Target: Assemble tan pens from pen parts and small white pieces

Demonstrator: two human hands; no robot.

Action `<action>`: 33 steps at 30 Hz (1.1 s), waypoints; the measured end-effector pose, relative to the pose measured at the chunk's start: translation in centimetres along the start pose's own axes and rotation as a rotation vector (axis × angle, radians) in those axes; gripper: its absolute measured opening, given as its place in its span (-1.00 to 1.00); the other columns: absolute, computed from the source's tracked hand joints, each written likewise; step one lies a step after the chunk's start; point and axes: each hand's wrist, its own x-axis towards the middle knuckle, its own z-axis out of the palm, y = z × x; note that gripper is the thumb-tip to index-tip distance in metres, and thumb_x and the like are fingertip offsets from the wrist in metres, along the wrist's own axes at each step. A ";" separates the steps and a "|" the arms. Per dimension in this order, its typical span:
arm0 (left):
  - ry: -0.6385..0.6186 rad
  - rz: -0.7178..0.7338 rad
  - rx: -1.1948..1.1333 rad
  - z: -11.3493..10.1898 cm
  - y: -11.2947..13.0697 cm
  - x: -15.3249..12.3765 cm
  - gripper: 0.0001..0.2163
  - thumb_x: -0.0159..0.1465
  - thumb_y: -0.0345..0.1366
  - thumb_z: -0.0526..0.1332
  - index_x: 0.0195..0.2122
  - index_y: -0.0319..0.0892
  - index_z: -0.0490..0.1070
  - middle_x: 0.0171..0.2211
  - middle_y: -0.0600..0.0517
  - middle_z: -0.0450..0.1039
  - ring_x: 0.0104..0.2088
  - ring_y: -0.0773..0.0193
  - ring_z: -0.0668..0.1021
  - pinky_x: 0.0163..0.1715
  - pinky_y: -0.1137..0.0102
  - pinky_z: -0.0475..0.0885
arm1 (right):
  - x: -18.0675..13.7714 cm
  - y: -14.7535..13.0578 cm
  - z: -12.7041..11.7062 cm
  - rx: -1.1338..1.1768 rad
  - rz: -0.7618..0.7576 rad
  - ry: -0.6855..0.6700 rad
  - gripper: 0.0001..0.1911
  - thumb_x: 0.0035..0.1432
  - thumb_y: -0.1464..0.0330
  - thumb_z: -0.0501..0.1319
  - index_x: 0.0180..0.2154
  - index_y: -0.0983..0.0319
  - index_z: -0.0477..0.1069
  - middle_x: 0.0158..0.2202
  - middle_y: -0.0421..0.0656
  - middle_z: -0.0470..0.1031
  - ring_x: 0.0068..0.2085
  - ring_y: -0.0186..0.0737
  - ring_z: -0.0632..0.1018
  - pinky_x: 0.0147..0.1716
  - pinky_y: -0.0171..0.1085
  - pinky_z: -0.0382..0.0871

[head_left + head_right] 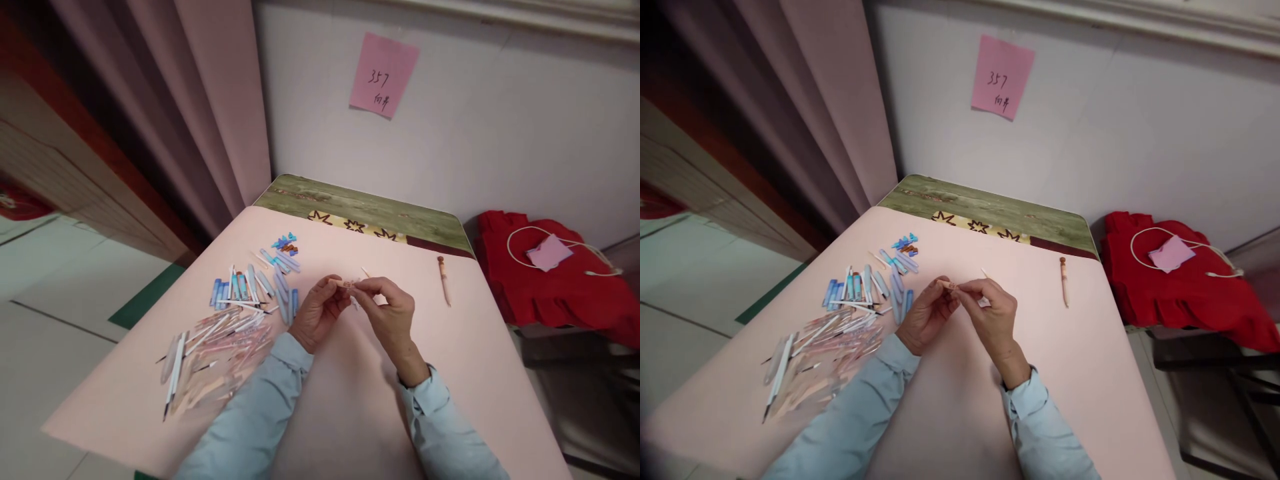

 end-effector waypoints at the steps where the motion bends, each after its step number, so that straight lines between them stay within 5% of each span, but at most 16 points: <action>1: -0.004 -0.006 -0.002 0.0 0.0 0.0 -0.80 0.13 -0.31 0.43 -0.27 -0.26 0.51 -0.37 0.03 0.54 -0.35 0.38 0.59 -0.30 0.51 0.54 | 0.0 -0.1 0.0 0.022 0.030 0.004 -0.87 0.12 0.26 0.38 -0.38 0.18 0.55 -0.41 -0.18 0.60 -0.43 -0.27 0.55 -0.40 -0.27 0.46; 23: 0.049 -0.070 -0.082 0.0 -0.8 0.4 -0.90 0.26 -0.33 0.30 -0.32 -0.28 0.49 -0.38 0.01 0.54 -0.39 0.39 0.58 -0.33 0.51 0.53 | 0.0 -1.0 -0.1 -0.040 0.071 -0.011 -0.88 0.11 0.26 0.38 -0.37 0.16 0.56 -0.41 -0.19 0.59 -0.42 -0.28 0.52 -0.36 -0.27 0.45; 29: 0.143 -0.050 -0.155 0.5 1.3 0.7 -0.83 0.36 -0.35 0.15 -0.38 -0.25 0.41 -0.43 0.02 0.47 -0.44 0.39 0.57 -0.39 0.50 0.55 | 2.2 1.4 -3.8 0.116 0.341 0.107 -0.72 0.03 0.16 0.38 -0.31 0.24 0.55 -0.42 -0.16 0.58 -0.44 -0.27 0.52 -0.44 -0.30 0.41; 33: 0.205 -0.060 -0.196 0.4 1.5 1.0 -0.80 0.40 -0.42 0.05 -0.34 -0.27 0.40 -0.40 0.00 0.49 -0.46 0.44 0.57 -0.42 0.55 0.55 | 3.0 3.9 -6.8 -0.310 0.373 -0.056 -0.81 0.04 0.22 0.34 -0.37 0.21 0.58 -0.48 -0.18 0.56 -0.48 -0.28 0.48 -0.48 -0.32 0.28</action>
